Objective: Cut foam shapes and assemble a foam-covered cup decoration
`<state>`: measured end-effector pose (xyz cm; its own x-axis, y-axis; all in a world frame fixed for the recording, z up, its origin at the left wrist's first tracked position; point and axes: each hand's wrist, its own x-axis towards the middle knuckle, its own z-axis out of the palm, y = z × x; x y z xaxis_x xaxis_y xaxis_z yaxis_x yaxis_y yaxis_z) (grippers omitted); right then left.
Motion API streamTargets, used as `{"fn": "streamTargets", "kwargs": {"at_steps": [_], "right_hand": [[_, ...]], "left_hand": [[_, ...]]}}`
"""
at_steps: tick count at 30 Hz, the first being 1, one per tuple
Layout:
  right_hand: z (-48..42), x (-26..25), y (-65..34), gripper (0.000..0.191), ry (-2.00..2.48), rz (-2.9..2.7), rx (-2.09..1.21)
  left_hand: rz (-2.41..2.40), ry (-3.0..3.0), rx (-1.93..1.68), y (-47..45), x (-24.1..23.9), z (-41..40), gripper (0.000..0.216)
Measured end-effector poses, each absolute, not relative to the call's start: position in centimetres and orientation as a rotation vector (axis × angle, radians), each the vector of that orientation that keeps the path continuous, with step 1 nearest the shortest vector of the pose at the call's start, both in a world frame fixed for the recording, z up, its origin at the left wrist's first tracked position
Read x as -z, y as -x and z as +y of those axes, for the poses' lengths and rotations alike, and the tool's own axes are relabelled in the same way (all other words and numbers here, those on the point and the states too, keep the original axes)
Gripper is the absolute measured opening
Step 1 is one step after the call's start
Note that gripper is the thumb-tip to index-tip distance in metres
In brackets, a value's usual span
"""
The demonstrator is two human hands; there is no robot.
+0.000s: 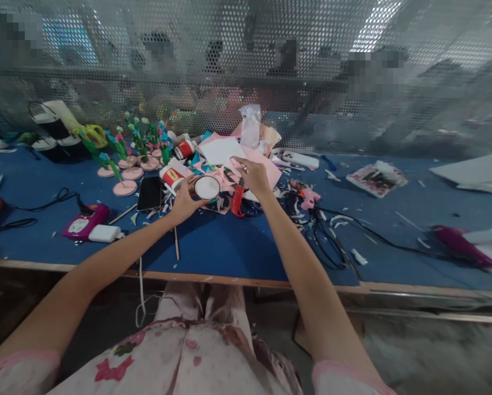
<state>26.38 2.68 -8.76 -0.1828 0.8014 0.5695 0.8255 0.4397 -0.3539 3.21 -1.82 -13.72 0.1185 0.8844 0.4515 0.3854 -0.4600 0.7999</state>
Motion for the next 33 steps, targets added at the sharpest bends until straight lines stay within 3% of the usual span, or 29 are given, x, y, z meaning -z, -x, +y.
{"fn": "streamTargets", "kwargs": {"at_steps": [5, 12, 17, 22, 33], "right_hand": [[3.3, 8.7, -27.1, 0.05, 1.394, -1.833, 0.145], [3.7, 9.0, -29.2, 0.045, 1.285, -1.37, -0.102], [3.9, 9.0, -29.5, 0.025, 1.308, -1.29, -0.538], [4.2, 9.4, -28.9, 0.029, 1.318, -1.172, -0.888], [5.0, 9.7, -28.8, 0.031, 1.177, -1.161, -0.687]], "left_hand": [[1.24, -1.903, -1.324, -3.1, 13.4, -2.0, 0.087], [1.205, -1.919, -1.316, -3.0, 13.6, -1.7, 0.087], [1.23, -1.882, -1.3, -3.1, 13.8, -1.6, 0.091], [1.184, -1.912, -1.337, -2.9, 13.9, -1.4, 0.088], [1.077, -2.078, -1.449, -2.6, 14.3, -0.9, 0.089]]}}
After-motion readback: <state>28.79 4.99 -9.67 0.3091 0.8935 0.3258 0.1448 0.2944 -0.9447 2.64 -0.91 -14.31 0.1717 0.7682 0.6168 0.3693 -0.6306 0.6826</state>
